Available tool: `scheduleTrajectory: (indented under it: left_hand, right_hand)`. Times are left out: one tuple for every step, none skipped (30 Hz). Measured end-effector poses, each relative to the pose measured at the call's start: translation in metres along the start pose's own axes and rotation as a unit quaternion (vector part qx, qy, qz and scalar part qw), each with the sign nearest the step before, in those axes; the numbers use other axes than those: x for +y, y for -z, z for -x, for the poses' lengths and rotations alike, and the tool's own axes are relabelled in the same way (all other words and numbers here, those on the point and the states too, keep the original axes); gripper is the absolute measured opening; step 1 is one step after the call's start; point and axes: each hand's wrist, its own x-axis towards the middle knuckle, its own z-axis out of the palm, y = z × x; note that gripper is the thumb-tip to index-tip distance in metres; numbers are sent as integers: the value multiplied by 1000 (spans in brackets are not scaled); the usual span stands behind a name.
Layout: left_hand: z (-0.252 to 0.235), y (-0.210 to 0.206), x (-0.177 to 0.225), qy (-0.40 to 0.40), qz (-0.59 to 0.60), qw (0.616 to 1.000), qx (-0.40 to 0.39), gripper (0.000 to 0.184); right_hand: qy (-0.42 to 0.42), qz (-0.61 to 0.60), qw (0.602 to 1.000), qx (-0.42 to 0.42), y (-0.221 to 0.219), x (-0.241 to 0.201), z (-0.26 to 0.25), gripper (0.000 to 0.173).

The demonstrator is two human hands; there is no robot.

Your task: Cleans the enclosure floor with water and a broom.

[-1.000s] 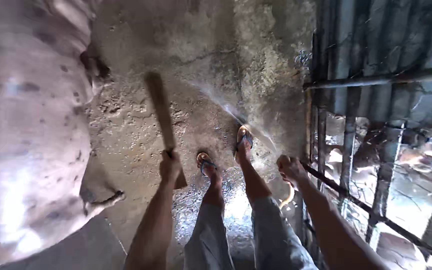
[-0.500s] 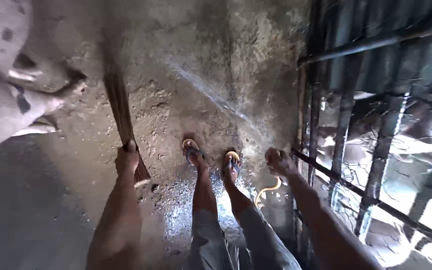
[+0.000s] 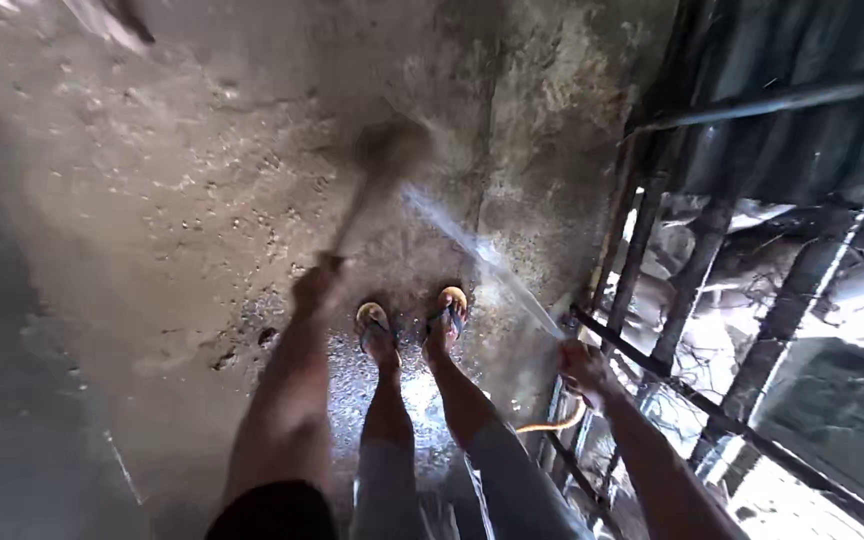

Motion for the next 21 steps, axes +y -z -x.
scheduleTrajectory:
  left_hand:
    - [-15,-1,-42,66,36,997,31,70]
    - [-25,0,-83,130,70,987,61,74]
    - [-17,0,-118,183,98,974,88,77]
    - [-3,5,-140,219,122,961,119,79]
    - [14,18,-146,241,151,947,152,79]
    - [36,25,-143,252,182,935,170,76]
    - [62,24,-135,252,209,929,175,72]
    - [84,18,-125,239,219,931,170,68]
    - [97,11,-112,212,209,942,152,65]
    - [102,5,-99,174,176,961,122,64]
    - [99,2,-84,128,132,979,82,63]
    - [88,4,-66,83,81,992,42,64]
    - [73,10,-47,39,26,999,10,65]
    - [55,16,-29,0,-18,1000,-7,66]
    - [34,24,-15,-29,-52,998,-11,69]
    - [11,31,-8,-47,-74,996,-1,71]
    - [-10,40,-10,-44,-74,996,15,72]
    - [-28,48,-21,-20,-54,998,34,72]
    - [-40,52,-40,21,-16,998,50,73]
    - [-49,51,-61,71,34,995,64,76]
    - [-53,50,-84,124,93,985,80,80]
  right_hand:
    - [14,-16,1000,-2,0,-5,-6,44]
    - [23,-19,999,-10,-2,-7,-7,44]
    - [25,-11,999,-22,-4,-4,-3,44]
    - [29,-1,999,-34,-8,-2,0,45]
    - [38,12,998,-47,-13,-6,1,47]
    - [45,21,997,-59,-18,-9,3,48]
    - [44,25,996,-67,-23,-9,7,48]
    - [42,22,996,-70,-30,-11,11,49]
    - [43,13,997,-68,-36,-14,13,49]
    - [45,1,997,-64,-42,-19,16,50]
    - [52,-6,997,-59,-48,-26,18,50]
    - [61,-7,997,-55,-54,-35,19,50]
    - [71,-6,996,-51,-59,-45,20,51]
    - [84,-9,995,-45,-62,-55,18,51]
    - [95,-12,995,-42,-65,-66,14,51]
    - [104,-10,994,-43,-68,-76,9,50]
    - [110,-7,993,-48,-71,-86,5,49]
    - [115,-8,992,-53,-73,-94,0,49]
    - [122,-11,991,-58,-73,-100,-1,48]
    - [132,-14,989,-63,-72,-102,-2,47]
    - [142,-16,987,-74,-70,-102,-2,46]
